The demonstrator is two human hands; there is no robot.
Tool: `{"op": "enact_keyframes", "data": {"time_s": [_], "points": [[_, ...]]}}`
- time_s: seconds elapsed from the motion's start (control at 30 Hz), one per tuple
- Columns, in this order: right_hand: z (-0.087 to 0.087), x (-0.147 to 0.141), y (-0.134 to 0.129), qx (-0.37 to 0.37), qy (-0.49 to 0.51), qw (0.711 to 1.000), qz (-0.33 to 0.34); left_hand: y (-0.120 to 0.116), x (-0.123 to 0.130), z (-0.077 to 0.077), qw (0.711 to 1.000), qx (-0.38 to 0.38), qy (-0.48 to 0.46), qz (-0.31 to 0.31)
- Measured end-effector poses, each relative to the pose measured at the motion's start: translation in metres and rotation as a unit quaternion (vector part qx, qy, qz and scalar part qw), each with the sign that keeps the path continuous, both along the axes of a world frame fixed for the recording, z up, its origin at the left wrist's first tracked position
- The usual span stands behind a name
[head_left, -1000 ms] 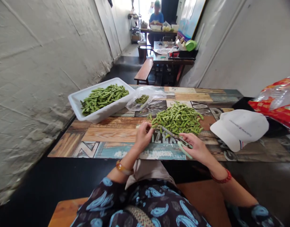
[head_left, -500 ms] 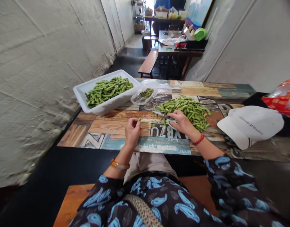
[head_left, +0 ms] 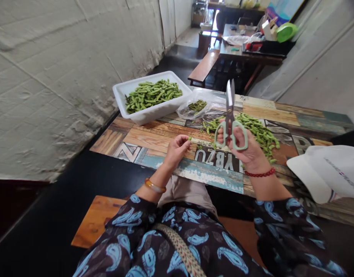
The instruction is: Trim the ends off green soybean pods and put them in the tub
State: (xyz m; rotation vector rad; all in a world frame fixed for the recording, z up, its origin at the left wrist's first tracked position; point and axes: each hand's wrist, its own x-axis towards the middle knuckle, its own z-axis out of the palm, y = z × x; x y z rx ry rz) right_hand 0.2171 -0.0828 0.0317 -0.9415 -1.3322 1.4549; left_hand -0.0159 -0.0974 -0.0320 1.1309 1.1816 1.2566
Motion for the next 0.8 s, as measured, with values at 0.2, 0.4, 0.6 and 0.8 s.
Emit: {"op": "enact_keyframes", "data": {"time_s": [0.2,0.4,0.6,0.8], "points": [[-0.018,-0.008,0.007,-0.054,-0.048,0.992,0.106,0.003,0.0,0.007,0.997,-0.024,-0.07,-0.017],[-0.032,0.02,0.026,0.183,-0.217,0.959,-0.006,0.041,0.031,0.029,0.991,-0.025,-0.09,-0.093],[-0.029,0.037,0.02,0.259,-0.327,0.908,-0.039,0.04,0.047,0.026,0.991,-0.041,-0.087,-0.096],[-0.03,0.034,0.015,0.323,-0.377,0.868,0.001,0.027,0.038,0.019,0.989,-0.051,-0.095,-0.101]]}}
